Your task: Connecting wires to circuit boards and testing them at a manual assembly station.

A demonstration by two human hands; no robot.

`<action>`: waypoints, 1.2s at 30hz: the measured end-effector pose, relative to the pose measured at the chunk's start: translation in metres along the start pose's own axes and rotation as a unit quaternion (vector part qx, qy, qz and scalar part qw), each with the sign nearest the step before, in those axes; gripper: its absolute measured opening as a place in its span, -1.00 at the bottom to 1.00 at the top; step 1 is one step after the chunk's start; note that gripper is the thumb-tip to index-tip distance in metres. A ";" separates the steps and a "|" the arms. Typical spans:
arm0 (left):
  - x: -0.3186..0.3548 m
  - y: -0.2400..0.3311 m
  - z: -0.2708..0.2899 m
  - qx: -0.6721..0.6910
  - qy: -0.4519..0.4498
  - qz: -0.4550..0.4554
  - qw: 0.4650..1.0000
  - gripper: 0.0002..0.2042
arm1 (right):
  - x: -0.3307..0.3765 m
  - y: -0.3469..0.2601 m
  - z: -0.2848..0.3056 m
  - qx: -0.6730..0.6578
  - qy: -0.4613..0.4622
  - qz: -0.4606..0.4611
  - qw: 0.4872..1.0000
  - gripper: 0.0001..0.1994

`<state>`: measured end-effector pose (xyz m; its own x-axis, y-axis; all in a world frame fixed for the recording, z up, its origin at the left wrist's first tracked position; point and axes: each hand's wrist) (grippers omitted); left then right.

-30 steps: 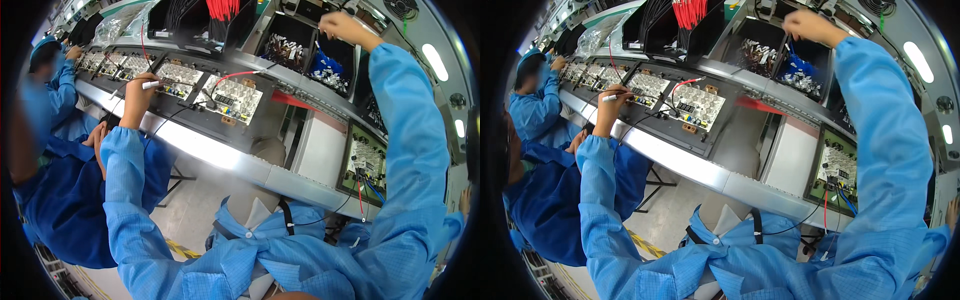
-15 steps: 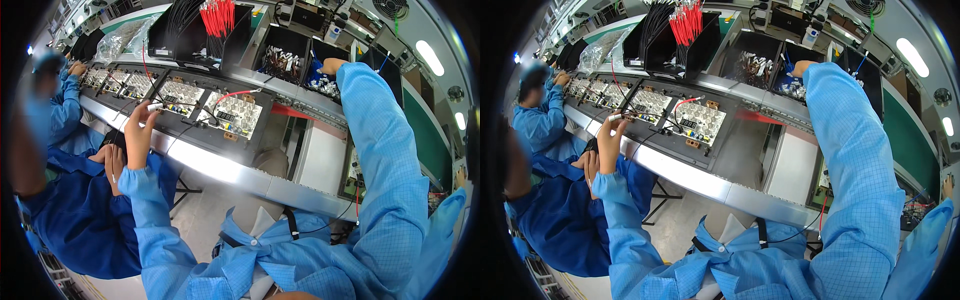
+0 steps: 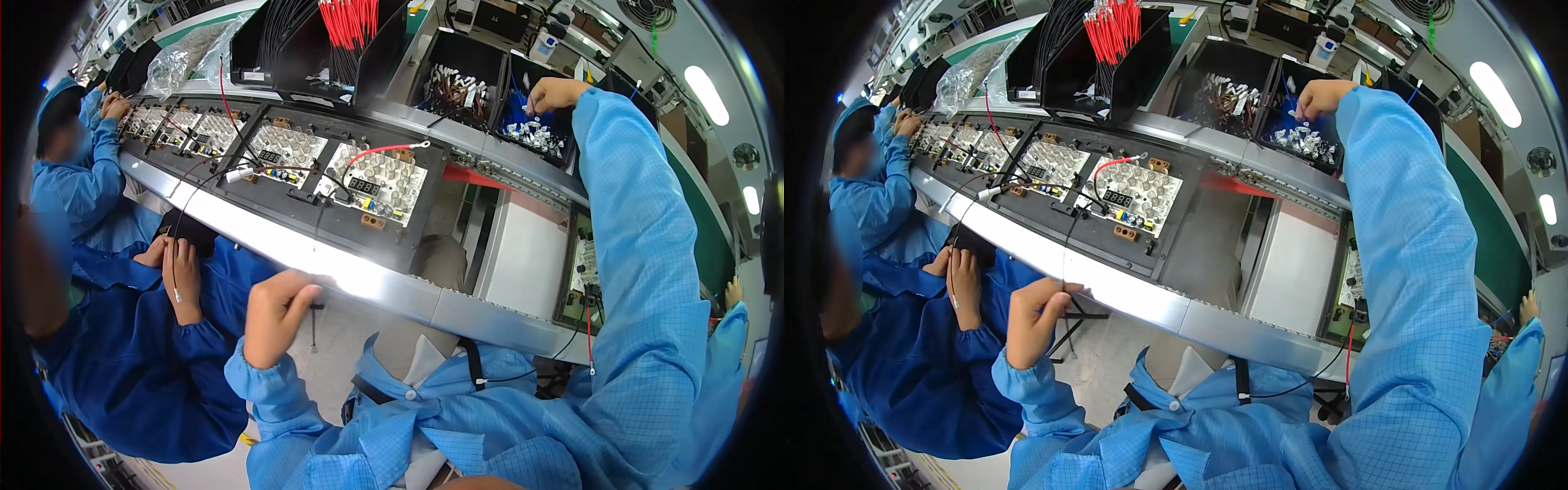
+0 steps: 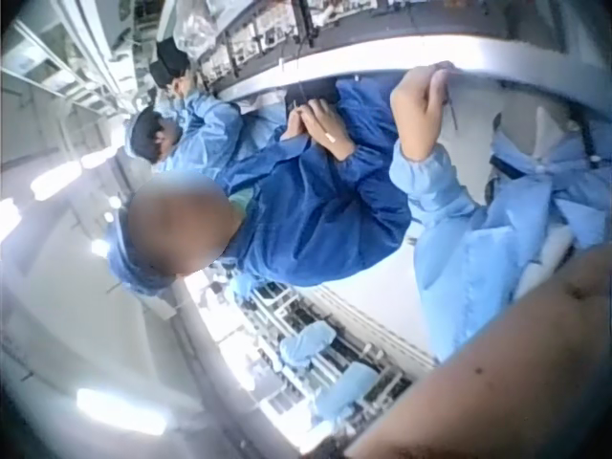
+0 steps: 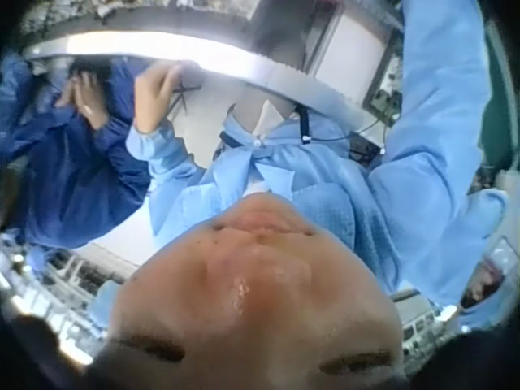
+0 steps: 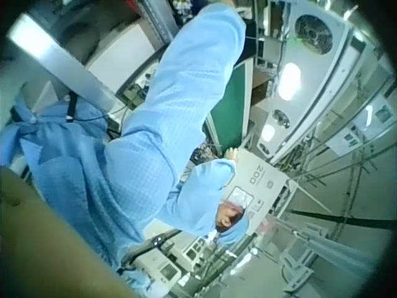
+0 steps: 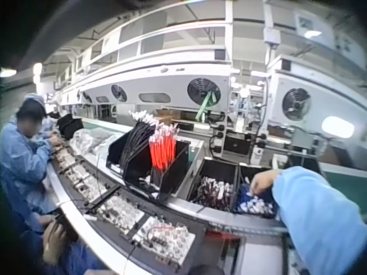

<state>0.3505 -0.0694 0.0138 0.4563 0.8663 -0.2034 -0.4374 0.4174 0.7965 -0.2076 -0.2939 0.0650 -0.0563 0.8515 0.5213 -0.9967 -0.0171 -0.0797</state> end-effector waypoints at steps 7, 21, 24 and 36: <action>0.006 -0.004 -0.009 -0.021 -0.029 -0.030 0.999 -0.81 | 0.001 -0.034 -0.006 -0.202 -0.036 -0.158 0.966 -0.76; 0.058 -0.012 0.015 -0.025 0.180 0.050 0.982 -0.47 | -0.041 -0.025 -0.057 0.058 0.193 -0.229 0.952 -0.65; 0.057 -0.012 0.017 -0.027 0.185 0.054 0.981 -0.48 | -0.040 -0.027 -0.052 0.030 0.205 -0.228 0.951 -0.70; 0.058 -0.007 0.016 -0.028 0.207 0.050 0.977 -0.51 | -0.044 -0.023 -0.011 -0.158 0.115 -0.210 0.958 -0.80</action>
Point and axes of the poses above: each hand's wrist, its own x-axis away from the middle knuckle, its own z-axis out of the back of the hand, y = z × x, and after that the axes turned 6 degrees about -z, right-handed
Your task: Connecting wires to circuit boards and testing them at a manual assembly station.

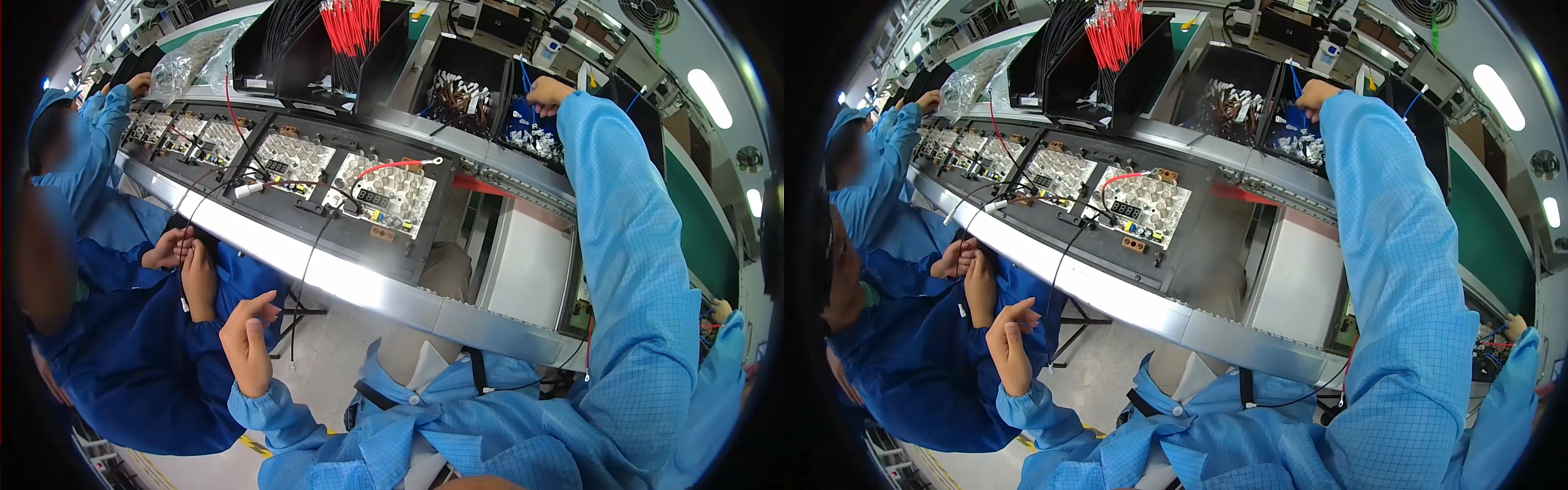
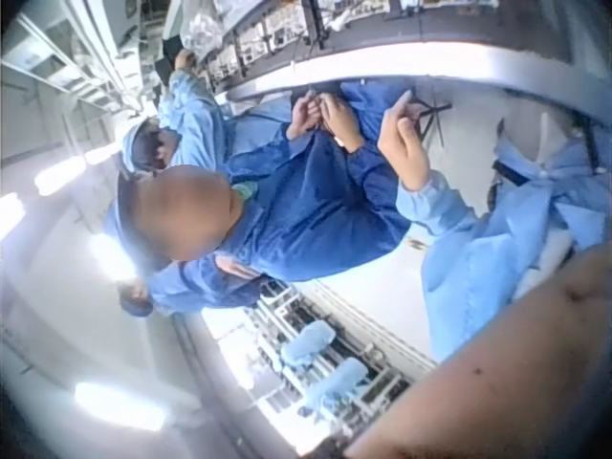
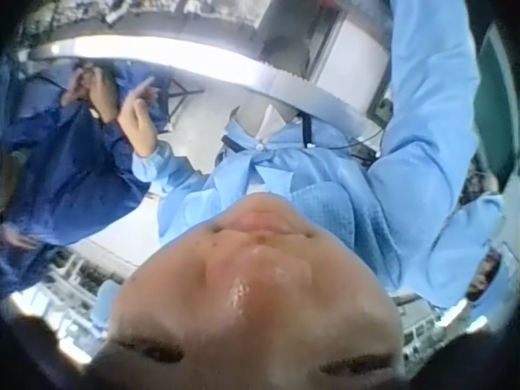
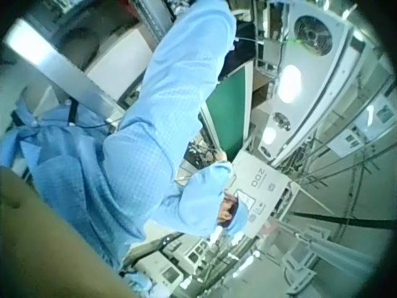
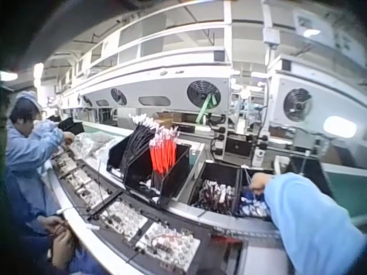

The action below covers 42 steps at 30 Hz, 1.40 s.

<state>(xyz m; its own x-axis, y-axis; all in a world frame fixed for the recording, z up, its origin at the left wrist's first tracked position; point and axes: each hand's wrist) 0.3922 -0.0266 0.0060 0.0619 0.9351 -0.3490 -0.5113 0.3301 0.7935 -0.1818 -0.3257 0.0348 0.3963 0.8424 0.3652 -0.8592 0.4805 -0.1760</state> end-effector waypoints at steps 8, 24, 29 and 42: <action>-0.006 -0.006 -0.004 -0.002 -0.012 -0.015 1.000 -0.45 | 0.005 0.010 0.023 -0.052 0.009 -0.001 0.999 -0.84; -0.004 -0.007 -0.015 0.022 0.026 0.002 0.999 -0.59 | -0.024 0.009 0.027 -0.375 0.033 0.048 0.925 -0.80; -0.016 0.002 -0.043 0.044 0.002 -0.037 0.998 -0.68 | -0.046 0.036 0.050 -0.603 0.155 0.210 0.753 -0.84; -0.066 0.037 -0.108 0.036 0.000 -0.154 0.987 -0.76 | 0.022 -0.008 0.093 -0.559 0.231 0.363 0.709 -0.73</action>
Point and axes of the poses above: each hand's wrist, its own x-axis away from the middle knuckle, its own z-axis out of the back of the hand, y = z × x, and after that the axes turned 6 degrees about -z, right-handed
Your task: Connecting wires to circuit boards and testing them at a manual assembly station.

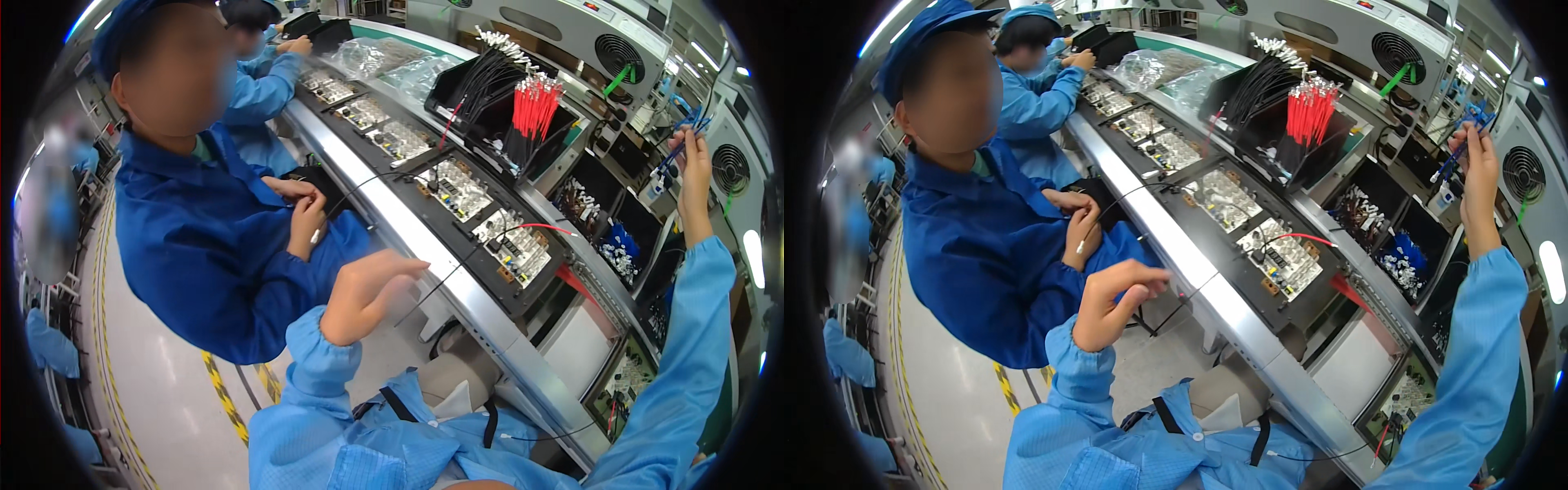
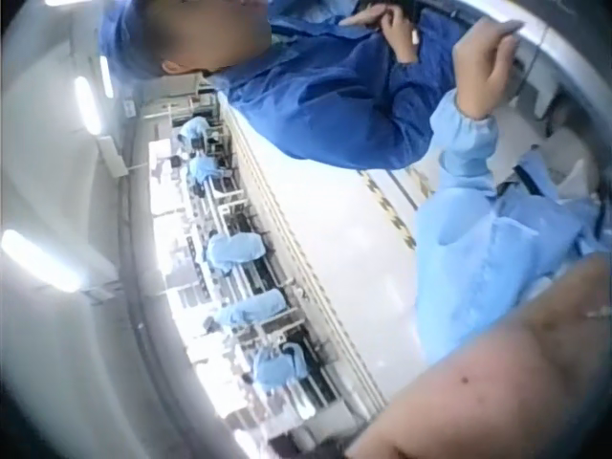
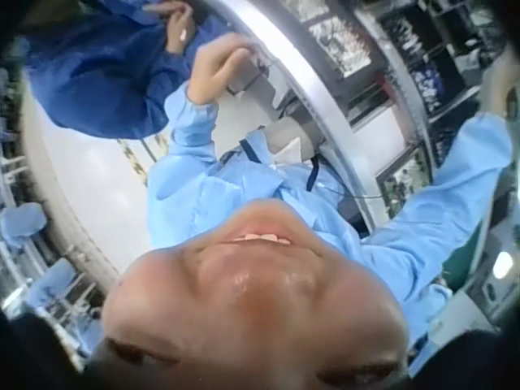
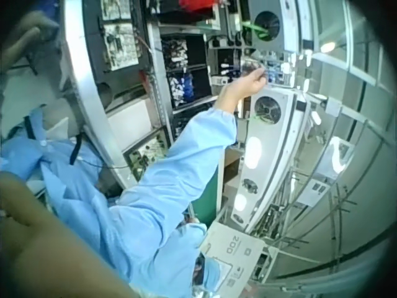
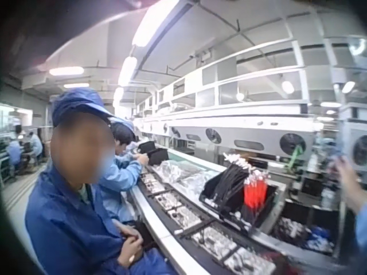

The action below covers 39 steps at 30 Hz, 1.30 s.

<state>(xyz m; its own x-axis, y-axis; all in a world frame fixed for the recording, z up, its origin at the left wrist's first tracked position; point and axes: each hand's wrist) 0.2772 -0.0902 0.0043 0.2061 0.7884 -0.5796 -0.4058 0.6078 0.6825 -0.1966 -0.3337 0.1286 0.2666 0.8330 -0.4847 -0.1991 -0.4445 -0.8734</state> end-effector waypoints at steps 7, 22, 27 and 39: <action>-0.036 0.023 -0.014 0.023 0.003 -0.099 0.995 -0.64 | 0.158 -0.087 -0.091 -0.007 -0.298 0.088 0.951 -0.73; -0.038 0.047 0.049 0.338 -0.062 -0.010 0.939 -0.82 | 0.242 -0.165 -0.214 -0.070 -0.417 0.062 0.904 -0.79; -0.038 0.044 0.050 0.346 -0.075 0.016 0.935 -0.85 | 0.248 -0.160 -0.211 -0.046 -0.408 0.045 0.911 -0.74; -0.045 0.042 0.026 0.373 -0.078 0.074 0.922 -0.89 | 0.245 -0.159 -0.183 0.011 -0.424 -0.056 0.904 -0.70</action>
Point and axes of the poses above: each hand's wrist, its own x-axis away from the middle knuckle, its own z-axis out of the back of the hand, y = z × x, and after that the axes turned 6 degrees about -z, right-handed
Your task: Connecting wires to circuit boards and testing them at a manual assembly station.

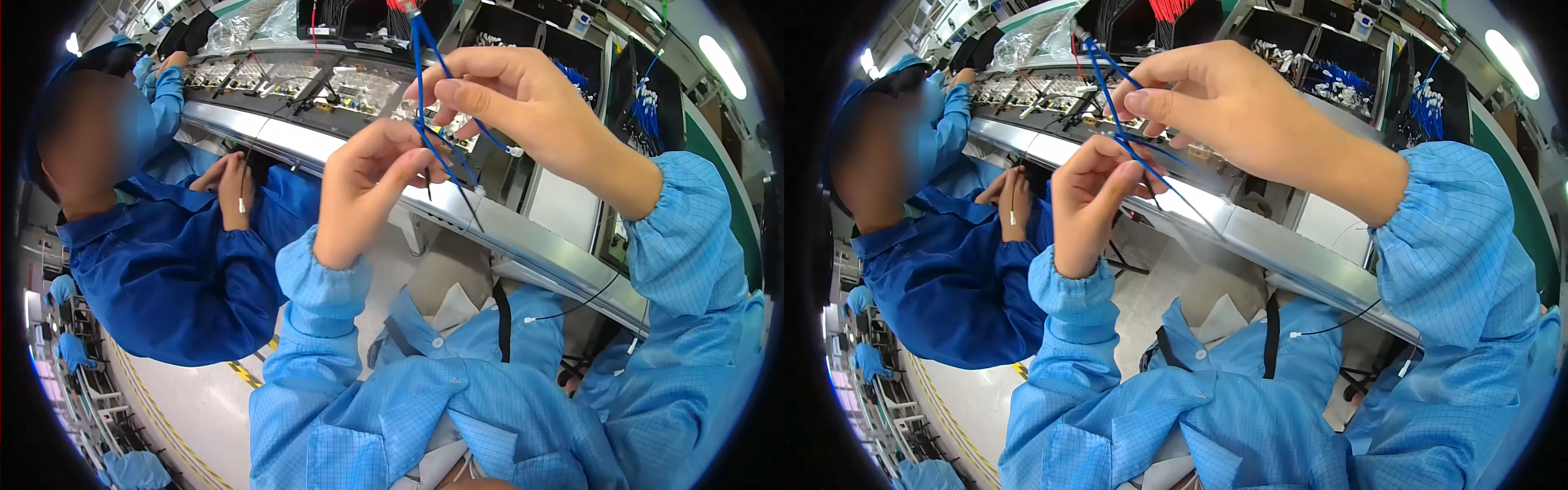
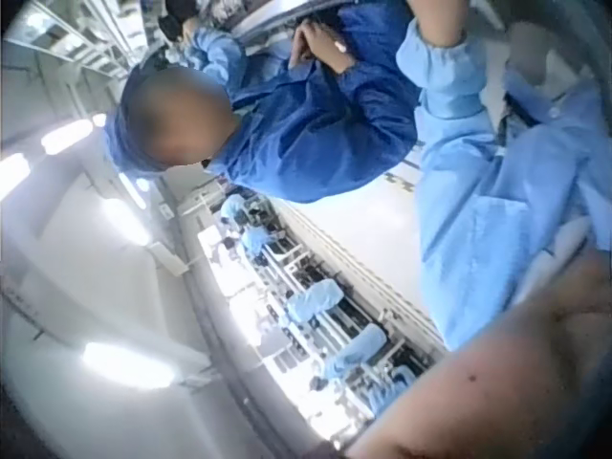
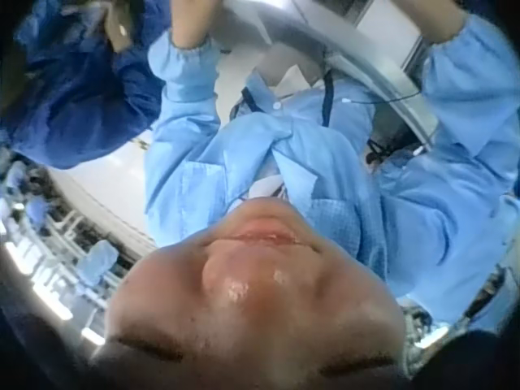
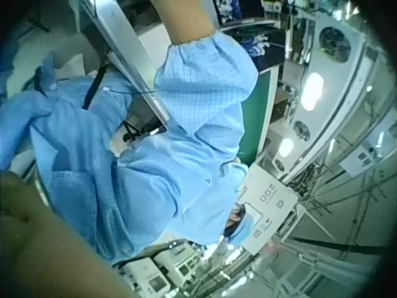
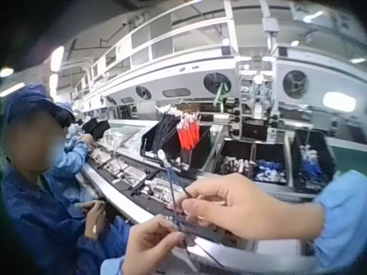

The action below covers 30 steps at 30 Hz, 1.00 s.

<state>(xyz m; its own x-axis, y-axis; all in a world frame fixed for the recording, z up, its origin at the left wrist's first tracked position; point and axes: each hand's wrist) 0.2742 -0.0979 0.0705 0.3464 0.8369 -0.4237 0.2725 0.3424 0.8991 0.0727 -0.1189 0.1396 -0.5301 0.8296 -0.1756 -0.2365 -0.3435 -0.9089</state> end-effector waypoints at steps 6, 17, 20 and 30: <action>0.001 0.014 0.001 -0.042 -0.021 -0.015 0.999 -0.87 | 0.015 0.002 0.001 -0.028 -0.054 -0.051 0.997 -0.72; 0.001 0.006 0.002 0.093 -0.072 0.001 0.993 -0.83 | 0.033 0.007 0.001 -0.087 -0.091 -0.139 0.982 -0.73; -0.003 0.008 -0.005 0.118 -0.080 0.006 0.990 -0.82 | 0.039 0.011 -0.003 0.040 -0.100 -0.079 0.991 -0.78; 0.012 -0.003 -0.008 -0.006 -0.128 0.044 0.991 -0.87 | 0.049 0.004 0.010 -0.091 0.099 -0.078 0.988 -0.70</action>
<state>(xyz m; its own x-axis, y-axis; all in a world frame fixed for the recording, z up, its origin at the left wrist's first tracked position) 0.2707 -0.0853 0.0632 0.5851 0.7282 -0.3568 0.2216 0.2797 0.9342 0.0374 -0.0845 0.1309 -0.3245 0.9424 -0.0814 -0.1440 -0.1342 -0.9804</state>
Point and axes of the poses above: each hand's wrist, its own x-axis away from the middle knuckle, its own z-axis out of the back of the hand, y = z × x, and after that the axes turned 6 degrees about -z, right-handed
